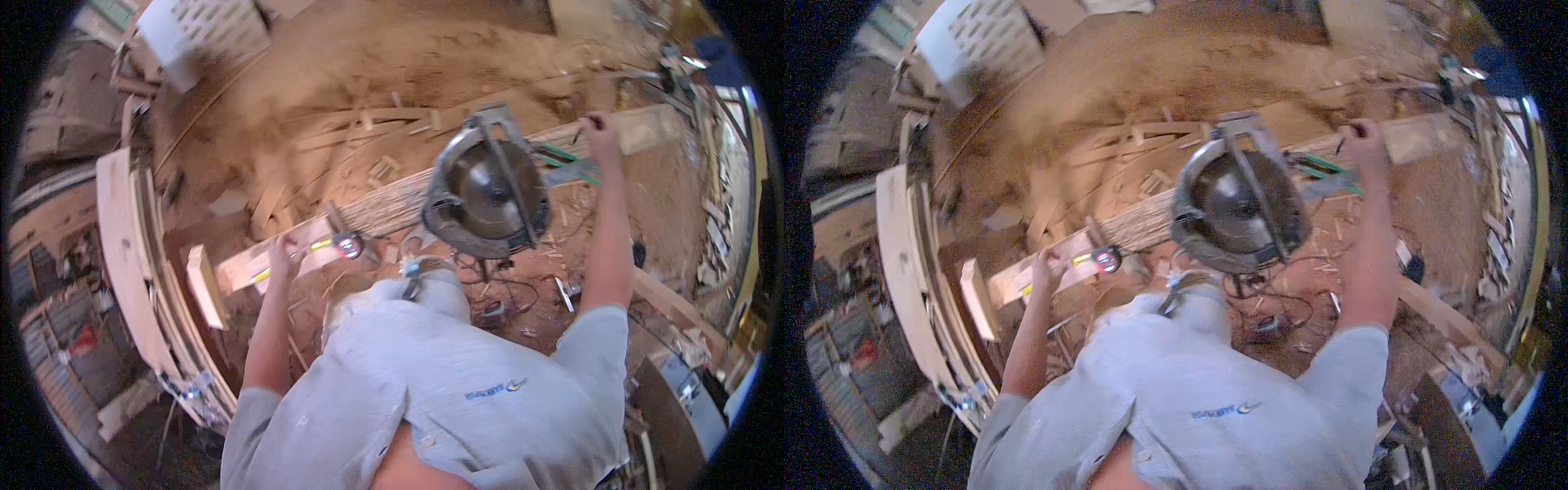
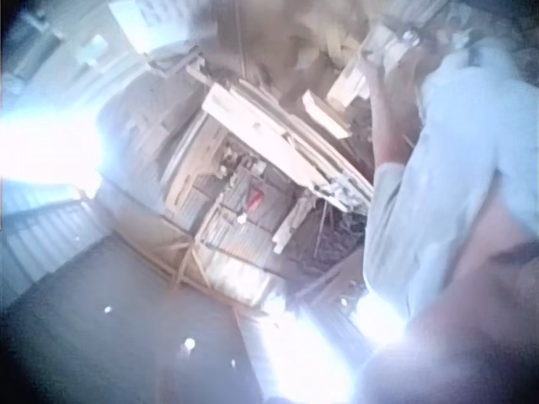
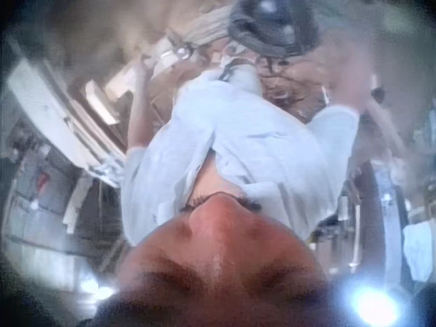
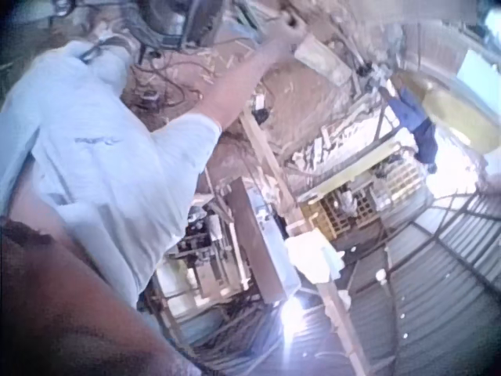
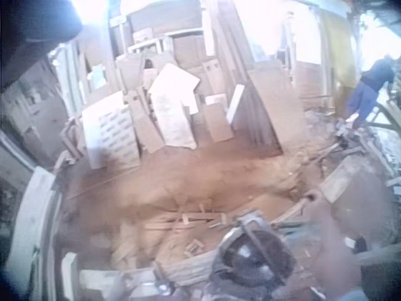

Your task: The person cuts a wooden board using a circular saw, turns and holds the cut wood pieces, and measures and marks them using a measuring tape, a square ruler, and a pencil.

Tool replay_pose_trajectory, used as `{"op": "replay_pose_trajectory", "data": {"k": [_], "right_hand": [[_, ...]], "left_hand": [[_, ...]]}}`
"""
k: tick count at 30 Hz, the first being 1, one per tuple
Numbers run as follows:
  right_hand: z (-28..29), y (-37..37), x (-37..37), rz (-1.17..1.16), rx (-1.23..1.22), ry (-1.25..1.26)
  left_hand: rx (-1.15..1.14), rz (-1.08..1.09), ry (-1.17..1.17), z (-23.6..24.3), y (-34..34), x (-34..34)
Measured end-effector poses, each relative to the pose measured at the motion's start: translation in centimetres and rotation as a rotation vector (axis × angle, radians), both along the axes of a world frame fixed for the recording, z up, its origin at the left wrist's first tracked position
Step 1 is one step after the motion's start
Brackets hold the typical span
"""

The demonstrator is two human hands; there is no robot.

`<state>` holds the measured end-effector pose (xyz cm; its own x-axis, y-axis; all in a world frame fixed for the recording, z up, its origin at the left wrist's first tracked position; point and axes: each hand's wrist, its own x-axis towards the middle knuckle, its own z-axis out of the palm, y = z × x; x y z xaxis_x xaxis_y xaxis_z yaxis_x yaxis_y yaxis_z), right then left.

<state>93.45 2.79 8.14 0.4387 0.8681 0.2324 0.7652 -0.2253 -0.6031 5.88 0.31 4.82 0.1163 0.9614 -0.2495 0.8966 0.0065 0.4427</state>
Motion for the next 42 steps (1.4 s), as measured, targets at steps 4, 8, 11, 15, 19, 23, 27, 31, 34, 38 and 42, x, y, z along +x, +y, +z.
{"op": "replay_pose_trajectory", "data": {"k": [4,8,11,15,19,23,27,31,34,38,42], "right_hand": [[10.4,-1.6,-4.2,-0.285,0.383,0.557],[19.3,-10.3,-9.2,0.353,0.596,1.142],[24.8,-12.8,-22.1,0.308,0.598,1.077],[23.1,-11.1,-39.9,0.272,0.287,1.088],[15.0,-9.3,-51.5,0.352,-0.030,0.882],[6.3,-8.8,-59.1,0.295,-0.289,0.802],[4.9,-8.0,-62.7,0.464,-0.347,0.631],[2.9,-8.2,-63.5,0.505,-0.416,0.543],[2.2,-7.8,-63.6,0.529,-0.386,0.457],[1.6,-7.4,-63.6,0.530,-0.410,0.414],[2.0,-6.8,-63.5,0.533,-0.479,0.433]], "left_hand": [[-0.066,0.087,0.077,0.6,-0.7,0.5],[-0.143,0.134,0.106,2.1,-0.2,1.8],[-0.172,0.139,0.065,2.1,-0.3,1.5],[-0.063,0.016,-0.011,0.7,-0.5,-0.3],[0.158,-0.141,-0.059,-0.6,-0.3,-1.7],[0.148,-0.205,-0.048,-1.7,-0.1,-3.0],[0.194,-0.182,-0.064,-2.6,-0.1,-3.1],[0.153,-0.166,-0.099,-2.0,0.0,-3.0],[0.117,-0.136,-0.091,-2.0,0.2,-3.1],[0.157,-0.158,-0.069,-2.0,0.0,-3.0],[0.161,-0.164,-0.057,-1.8,0.1,-2.9]]}}
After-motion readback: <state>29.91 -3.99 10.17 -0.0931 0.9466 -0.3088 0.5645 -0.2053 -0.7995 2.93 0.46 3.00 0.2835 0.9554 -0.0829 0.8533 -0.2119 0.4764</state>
